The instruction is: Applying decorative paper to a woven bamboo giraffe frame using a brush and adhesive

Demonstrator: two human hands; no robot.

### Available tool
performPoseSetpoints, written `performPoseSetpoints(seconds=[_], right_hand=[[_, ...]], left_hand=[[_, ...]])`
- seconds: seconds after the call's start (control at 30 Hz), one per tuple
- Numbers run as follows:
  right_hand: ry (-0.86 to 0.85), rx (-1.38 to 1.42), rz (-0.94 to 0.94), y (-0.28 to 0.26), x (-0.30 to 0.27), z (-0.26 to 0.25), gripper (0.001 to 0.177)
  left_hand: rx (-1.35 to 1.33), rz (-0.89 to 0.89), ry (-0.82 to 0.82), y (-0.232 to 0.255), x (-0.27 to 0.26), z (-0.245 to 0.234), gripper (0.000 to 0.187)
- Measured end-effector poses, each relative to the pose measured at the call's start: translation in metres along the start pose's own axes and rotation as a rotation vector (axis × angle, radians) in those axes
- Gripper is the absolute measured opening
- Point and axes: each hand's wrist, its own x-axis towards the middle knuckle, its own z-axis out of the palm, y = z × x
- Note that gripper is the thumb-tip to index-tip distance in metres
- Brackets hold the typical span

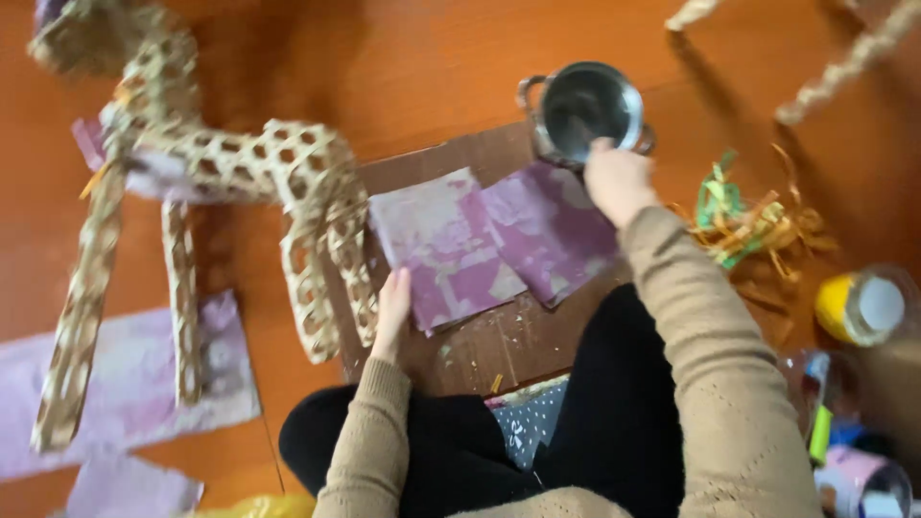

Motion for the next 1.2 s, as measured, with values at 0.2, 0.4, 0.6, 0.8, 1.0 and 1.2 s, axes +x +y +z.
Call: performPoseSetpoints(seconds=[0.2,0.4,0.6,0.8,1.0,1.2], right_hand=[[-0.185,0.533,0.104,0.003,-0.034,-0.062,0.043],[-0.061,0.662,-0.013,0.009,-0.051,-0.064,0.060],[-0.057,0.574,-0.003,0.002,-0.025,-0.021,0.053],[0.244,0.445,0.011,-0.036,-0.052,-0.072,0.054],[0.276,0.647,-0.178,-0.073,-0.126,-0.109,0.035],[-0.151,0.858,-0.369,-0.117,-0.205,-0.061,0.039]], left_hand=[[0.020,0.124,-0.023,-0.104,0.065,0.010,0.044],[0.015,-0.059,-0.086,-0.012,0.018,0.001,0.038],[0.184,-0.022,-0.118,-0.011,0.016,-0.002,0.043],[0.557,0.612,0.232,0.049,-0.038,-0.016,0.054],[0.427,0.522,0.523,0.133,-0.077,-0.115,0.060],[0.058,0.023,-0.047,0.099,-0.086,-0.128,0.053]])
